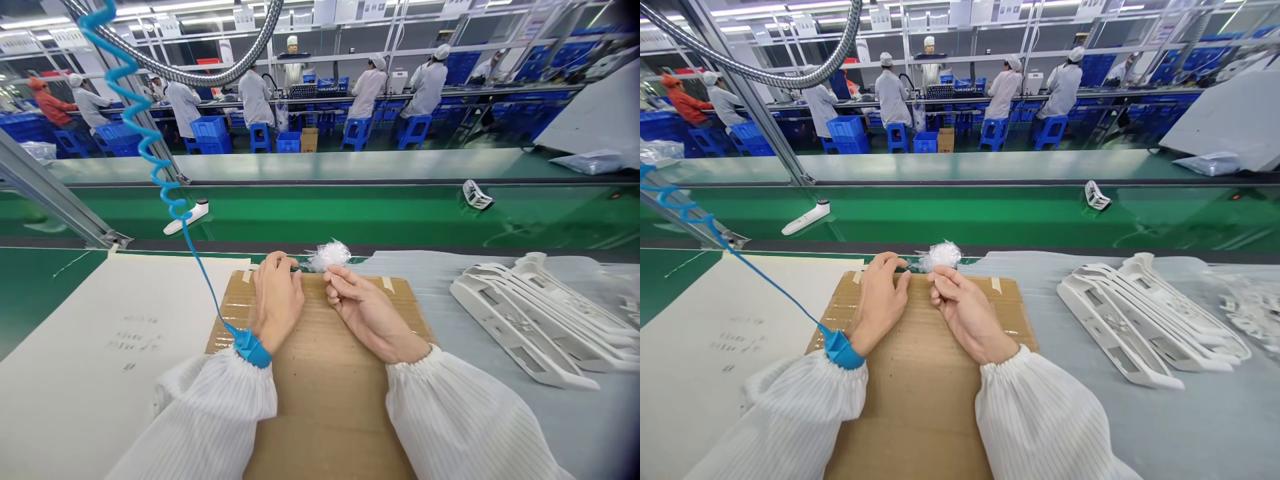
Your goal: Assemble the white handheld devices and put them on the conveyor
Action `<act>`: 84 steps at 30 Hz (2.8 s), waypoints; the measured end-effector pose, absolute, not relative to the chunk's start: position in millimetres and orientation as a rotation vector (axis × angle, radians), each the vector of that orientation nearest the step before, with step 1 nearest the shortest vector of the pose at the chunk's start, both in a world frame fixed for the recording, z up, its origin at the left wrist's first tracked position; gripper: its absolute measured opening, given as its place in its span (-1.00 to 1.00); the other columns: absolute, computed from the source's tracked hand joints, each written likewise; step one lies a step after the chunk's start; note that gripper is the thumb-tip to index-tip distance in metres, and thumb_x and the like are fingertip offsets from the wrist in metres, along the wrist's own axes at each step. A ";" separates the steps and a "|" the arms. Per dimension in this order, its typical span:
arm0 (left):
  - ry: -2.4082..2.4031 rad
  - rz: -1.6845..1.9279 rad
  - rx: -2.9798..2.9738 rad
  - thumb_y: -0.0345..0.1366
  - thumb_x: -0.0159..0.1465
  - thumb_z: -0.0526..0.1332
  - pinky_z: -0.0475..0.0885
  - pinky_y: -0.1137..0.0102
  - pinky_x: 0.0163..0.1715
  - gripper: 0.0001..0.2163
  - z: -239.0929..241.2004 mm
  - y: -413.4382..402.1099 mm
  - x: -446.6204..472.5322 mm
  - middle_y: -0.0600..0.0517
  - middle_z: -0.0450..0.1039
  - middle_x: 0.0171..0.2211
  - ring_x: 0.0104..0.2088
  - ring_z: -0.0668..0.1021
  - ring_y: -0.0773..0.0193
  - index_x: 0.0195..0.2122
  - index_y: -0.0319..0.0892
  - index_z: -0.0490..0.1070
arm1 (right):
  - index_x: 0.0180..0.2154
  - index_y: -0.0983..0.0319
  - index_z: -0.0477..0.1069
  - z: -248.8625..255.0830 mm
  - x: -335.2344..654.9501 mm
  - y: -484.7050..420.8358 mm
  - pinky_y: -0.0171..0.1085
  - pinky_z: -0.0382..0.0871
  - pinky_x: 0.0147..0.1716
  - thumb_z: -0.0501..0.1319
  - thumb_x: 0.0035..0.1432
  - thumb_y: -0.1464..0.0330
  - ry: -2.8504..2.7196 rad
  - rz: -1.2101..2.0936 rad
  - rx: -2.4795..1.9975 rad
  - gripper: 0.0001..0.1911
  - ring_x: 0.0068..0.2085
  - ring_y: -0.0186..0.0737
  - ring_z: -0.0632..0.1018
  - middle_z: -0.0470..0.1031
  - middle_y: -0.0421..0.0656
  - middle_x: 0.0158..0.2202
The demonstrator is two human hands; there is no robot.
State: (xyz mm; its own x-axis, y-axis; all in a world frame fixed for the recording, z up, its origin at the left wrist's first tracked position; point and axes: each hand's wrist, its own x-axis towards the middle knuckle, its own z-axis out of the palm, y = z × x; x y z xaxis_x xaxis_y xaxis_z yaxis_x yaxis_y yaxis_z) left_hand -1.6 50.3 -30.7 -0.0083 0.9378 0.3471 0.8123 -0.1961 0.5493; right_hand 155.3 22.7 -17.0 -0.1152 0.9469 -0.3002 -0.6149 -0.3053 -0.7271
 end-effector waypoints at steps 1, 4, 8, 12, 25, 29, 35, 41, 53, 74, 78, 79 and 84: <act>1.861 0.989 2.071 -0.48 0.30 0.20 0.37 0.03 0.11 -0.86 -30.5 50.4 -1.5 -0.18 0.45 0.02 0.08 0.49 -0.04 -0.13 -0.24 0.47 | -0.24 0.23 0.57 -16.9 155.4 22.5 -0.42 0.36 -0.34 0.49 0.00 0.46 -0.517 1.693 -0.896 -0.76 -0.39 -0.42 0.39 0.53 -0.22 -0.30; 1.863 0.986 2.076 -0.48 0.30 0.20 0.38 0.05 0.09 -0.86 -29.8 50.5 -1.1 -0.18 0.46 0.01 0.06 0.50 -0.03 -0.14 -0.24 0.47 | -0.24 0.24 0.57 -17.0 155.6 22.0 -0.43 0.35 -0.35 0.50 0.00 0.45 -0.514 1.695 -0.897 -0.76 -0.39 -0.42 0.39 0.53 -0.21 -0.30; 1.876 0.970 2.071 -0.48 0.30 0.21 0.39 0.05 0.08 -0.86 -28.7 50.7 -0.6 -0.18 0.46 0.02 0.07 0.50 -0.04 -0.15 -0.22 0.47 | -0.24 0.24 0.57 -17.6 155.8 21.7 -0.43 0.35 -0.36 0.51 -0.01 0.45 -0.513 1.695 -0.898 -0.74 -0.39 -0.41 0.39 0.52 -0.21 -0.30; 1.884 0.982 2.056 -0.48 0.29 0.21 0.39 0.04 0.08 -0.86 -29.3 51.1 -0.5 -0.17 0.46 0.02 0.08 0.50 -0.03 -0.15 -0.22 0.48 | -0.23 0.23 0.57 -18.2 156.4 22.1 -0.42 0.34 -0.36 0.52 -0.03 0.44 -0.531 1.699 -0.888 -0.73 -0.38 -0.40 0.39 0.52 -0.21 -0.30; 1.829 1.213 2.050 -0.57 0.22 0.09 0.41 0.02 0.13 -0.73 -35.9 52.0 -3.7 -0.22 0.36 0.10 0.15 0.46 -0.03 -0.11 -0.20 0.45 | -0.25 0.21 0.57 -18.4 155.3 22.0 -0.33 0.34 -0.35 0.50 -0.02 0.45 -0.551 1.675 -0.907 -0.75 -0.38 -0.36 0.37 0.51 -0.19 -0.27; 1.686 1.417 1.954 -0.61 0.20 0.05 0.47 0.16 0.08 -0.70 -33.7 53.9 -4.2 -0.23 0.36 0.10 0.10 0.52 0.08 -0.13 -0.21 0.44 | -0.25 0.20 0.56 -16.6 155.4 21.6 -0.31 0.34 -0.35 0.50 -0.01 0.44 -0.555 1.676 -0.914 -0.75 -0.38 -0.35 0.37 0.50 -0.19 -0.27; 1.478 1.422 1.511 -0.23 0.47 -0.03 0.40 0.47 -0.55 -0.76 -18.9 51.1 -4.1 0.05 0.53 -0.26 -0.64 0.44 0.46 -0.03 -0.13 0.38 | -0.27 0.19 0.57 -15.7 154.6 20.6 -0.30 0.34 -0.34 0.53 -0.06 0.41 -0.555 1.675 -0.913 -0.72 -0.38 -0.35 0.37 0.51 -0.20 -0.28; 1.349 1.259 1.270 0.08 0.40 0.07 0.08 0.50 -0.77 -0.61 -2.8 48.6 -2.3 0.23 0.22 -0.72 -0.81 0.24 0.45 -0.31 -0.15 0.39 | -0.26 0.20 0.57 -19.2 154.7 22.2 -0.31 0.32 -0.36 0.54 -0.08 0.40 -0.559 1.666 -0.897 -0.70 -0.38 -0.36 0.37 0.52 -0.19 -0.27; 1.040 1.193 0.909 0.41 0.26 -0.06 -0.14 0.46 -0.74 -0.34 17.3 43.4 -6.4 0.20 -0.10 -0.78 -0.76 -0.01 0.47 -0.64 -0.10 -0.02 | -0.25 0.19 0.60 -19.4 155.1 22.3 -0.32 0.35 -0.36 0.53 -0.02 0.40 -0.579 1.672 -0.908 -0.75 -0.36 -0.33 0.37 0.51 -0.15 -0.23; 1.174 1.103 1.037 0.43 0.21 -0.02 -0.15 0.42 -0.66 -0.27 1.9 53.8 -6.1 0.14 -0.10 -0.79 -0.75 0.04 0.48 -0.79 -0.10 -0.09 | -0.28 0.16 0.62 -22.6 155.0 23.5 -0.28 0.38 -0.40 0.56 -0.08 0.38 -0.571 1.653 -0.893 -0.74 -0.38 -0.29 0.38 0.53 -0.14 -0.25; 1.290 1.160 1.052 0.47 0.14 0.02 -0.14 0.42 -0.66 -0.27 4.0 54.0 -4.4 0.17 -0.14 -0.76 -0.73 0.04 0.48 -0.76 -0.09 -0.11 | -0.26 0.18 0.64 -25.2 156.5 23.7 -0.32 0.38 -0.39 0.57 -0.09 0.37 -0.555 1.661 -0.886 -0.72 -0.37 -0.32 0.38 0.54 -0.13 -0.23; 1.300 1.181 1.052 0.47 0.13 0.04 -0.15 0.42 -0.66 -0.27 4.5 53.6 -4.2 0.18 -0.16 -0.75 -0.72 0.03 0.48 -0.75 -0.08 -0.12 | -0.26 0.19 0.65 -25.8 156.7 24.0 -0.33 0.39 -0.39 0.57 -0.09 0.37 -0.551 1.662 -0.885 -0.71 -0.37 -0.33 0.38 0.54 -0.13 -0.23; 1.311 1.281 1.077 0.39 0.19 0.08 -0.14 0.38 -0.62 -0.30 5.5 50.4 -3.7 0.17 -0.15 -0.73 -0.69 0.02 0.46 -0.71 -0.08 -0.15 | -0.27 0.19 0.65 -29.2 154.8 26.2 -0.33 0.39 -0.41 0.57 -0.08 0.38 -0.553 1.658 -0.878 -0.73 -0.38 -0.32 0.38 0.54 -0.12 -0.23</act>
State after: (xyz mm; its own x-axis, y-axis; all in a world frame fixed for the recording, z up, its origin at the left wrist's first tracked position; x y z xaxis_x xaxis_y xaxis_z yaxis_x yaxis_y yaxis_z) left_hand -3.7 50.4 5.5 -0.1352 0.9891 -0.0579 -0.0349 0.0536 0.9980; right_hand 154.8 26.2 -29.2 -0.0987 0.9601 -0.2616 -0.6105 -0.2661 -0.7460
